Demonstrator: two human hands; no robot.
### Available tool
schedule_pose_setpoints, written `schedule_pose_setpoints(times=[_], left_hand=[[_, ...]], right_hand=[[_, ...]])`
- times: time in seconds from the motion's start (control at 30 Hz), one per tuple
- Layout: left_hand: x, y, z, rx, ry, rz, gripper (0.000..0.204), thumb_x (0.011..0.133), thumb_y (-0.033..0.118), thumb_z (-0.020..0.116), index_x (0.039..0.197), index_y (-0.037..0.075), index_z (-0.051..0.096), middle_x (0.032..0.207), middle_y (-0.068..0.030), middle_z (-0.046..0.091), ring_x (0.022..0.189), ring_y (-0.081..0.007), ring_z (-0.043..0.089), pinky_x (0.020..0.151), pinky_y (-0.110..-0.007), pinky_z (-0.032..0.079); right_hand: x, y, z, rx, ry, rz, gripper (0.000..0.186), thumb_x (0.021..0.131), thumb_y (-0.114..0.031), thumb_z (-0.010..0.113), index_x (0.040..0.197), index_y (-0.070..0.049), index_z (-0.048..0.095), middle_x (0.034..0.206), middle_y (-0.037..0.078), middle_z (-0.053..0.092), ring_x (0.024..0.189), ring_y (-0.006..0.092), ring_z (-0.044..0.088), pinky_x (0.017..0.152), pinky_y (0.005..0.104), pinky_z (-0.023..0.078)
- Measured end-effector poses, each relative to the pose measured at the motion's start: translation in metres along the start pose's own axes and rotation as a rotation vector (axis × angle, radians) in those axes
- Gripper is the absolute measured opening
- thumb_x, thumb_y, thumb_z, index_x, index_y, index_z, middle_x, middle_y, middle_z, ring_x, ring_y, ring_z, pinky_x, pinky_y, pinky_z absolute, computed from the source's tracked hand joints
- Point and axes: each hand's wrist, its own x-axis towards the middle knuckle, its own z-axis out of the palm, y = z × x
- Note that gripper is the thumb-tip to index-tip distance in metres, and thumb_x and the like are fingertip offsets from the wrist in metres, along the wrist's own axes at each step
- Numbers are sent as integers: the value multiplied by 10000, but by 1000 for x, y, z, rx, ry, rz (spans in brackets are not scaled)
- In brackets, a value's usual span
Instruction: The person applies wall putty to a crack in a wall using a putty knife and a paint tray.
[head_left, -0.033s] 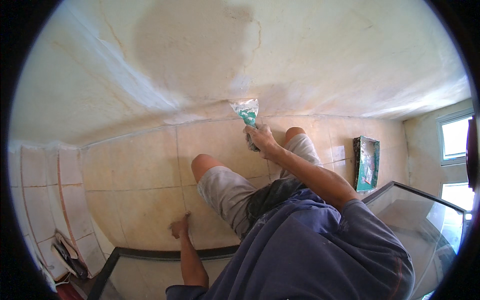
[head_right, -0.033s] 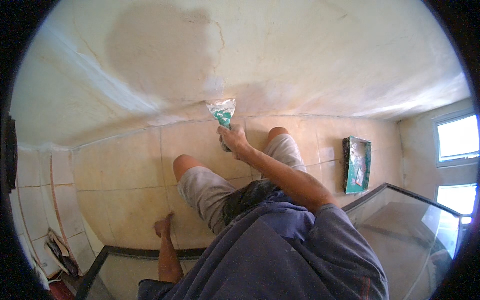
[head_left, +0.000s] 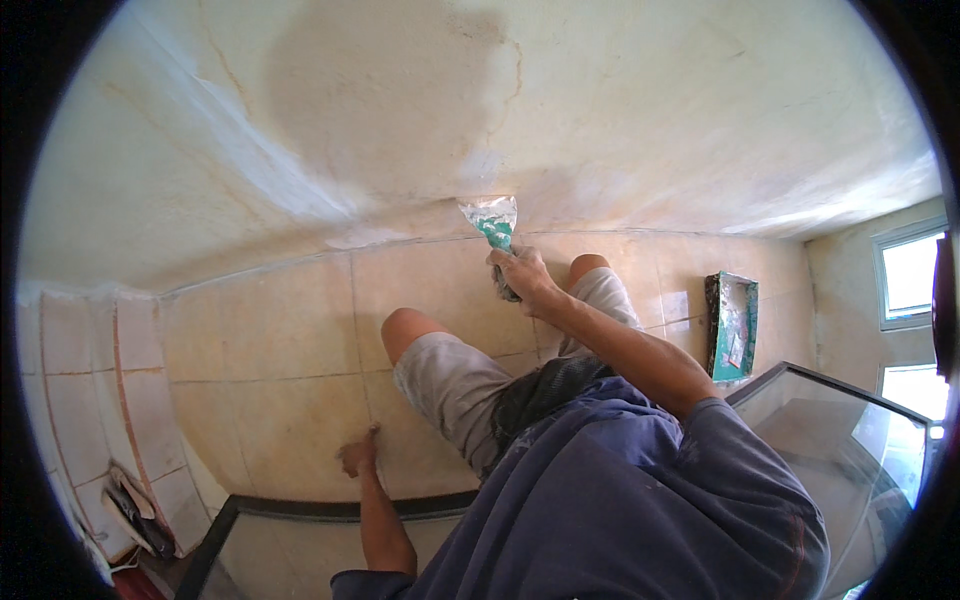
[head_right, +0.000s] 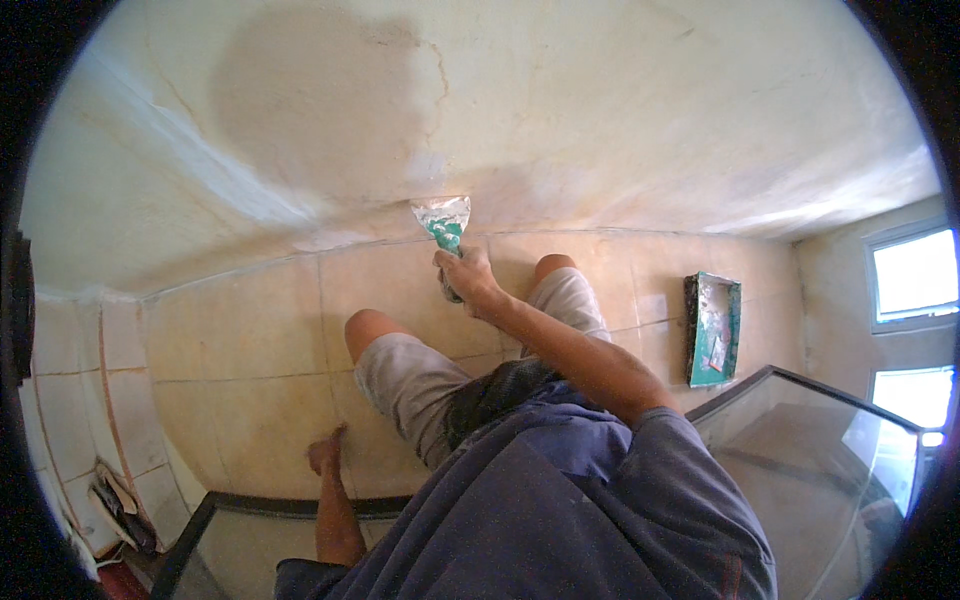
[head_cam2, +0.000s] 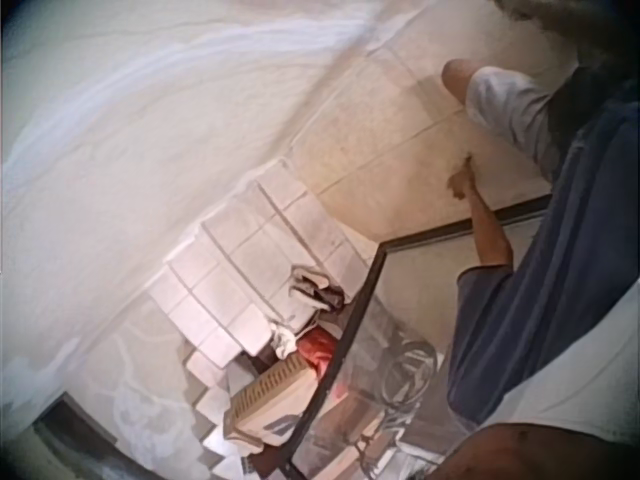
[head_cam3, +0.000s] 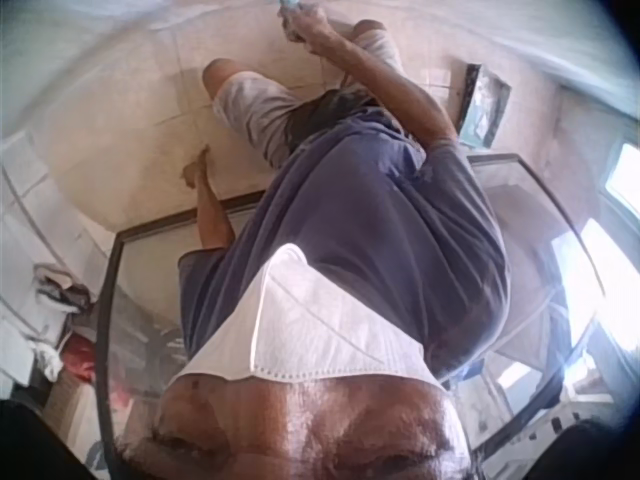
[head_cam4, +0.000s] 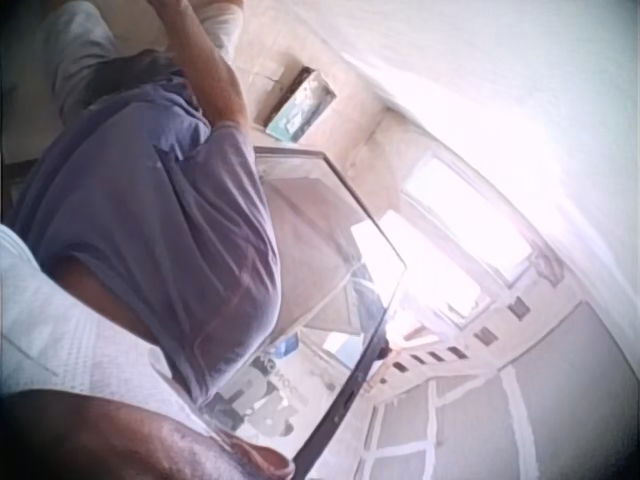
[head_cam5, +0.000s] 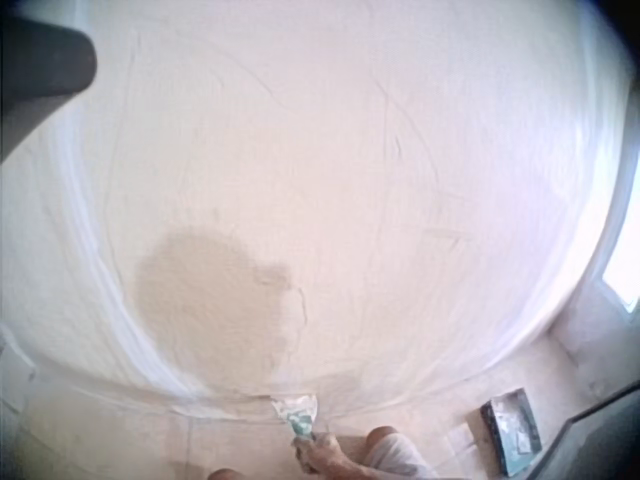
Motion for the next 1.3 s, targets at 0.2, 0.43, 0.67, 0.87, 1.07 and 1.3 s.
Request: schedule_pose_setpoints(times=[0.2,0.43,0.67,0.87,1.07,1.3], left_hand=[[10,-7,-2,33,-117,47,1282,482,733,616,1256,-186,166,1154,-299,456,1079,-414,453,835,-464,400],[36,-50,5,-12,48,25,1231,483,700,646,1244,-168,220,1186,-297,427,1085,-421,444,846,-481,395],[19,-39,-12,-53,-68,-3,1245,477,679,668,1241,-183,195,1210,-309,396,1119,-431,408,866,-492,382],[27,-37,-2,-55,3,34,1275,467,675,680,1226,-217,175,1192,-347,388,1118,-454,398,876,-505,372],[12,-30,-7,-88,-14,51,1265,472,668,683,1222,-221,184,1187,-358,386,1108,-467,400,883,-493,367],[13,-21,-1,-71,14,23,1268,475,681,669,1231,-211,179,1205,-357,366,1119,-466,387,877,-492,371]], right_hand=[[-52,-53,1,8,-57,15,110,788,-130,529,745,-34,495,591,35,473,445,111,443,367,237,359],[-127,-135,14,46,-225,112,105,777,-113,530,722,-48,471,600,24,476,438,85,429,355,197,353],[-162,-242,13,204,-346,203,201,799,-135,520,796,38,418,620,27,460,425,64,443,326,148,416],[-193,-181,-8,-21,-231,-133,154,808,-187,531,834,-43,479,585,-2,457,420,63,423,331,177,322],[-89,-7,-7,-278,-6,-195,146,810,-164,531,769,-27,500,580,11,470,432,95,437,373,239,361],[-18,24,4,64,-5,-32,112,786,-122,543,754,-23,503,565,35,470,407,120,435,358,249,350]])
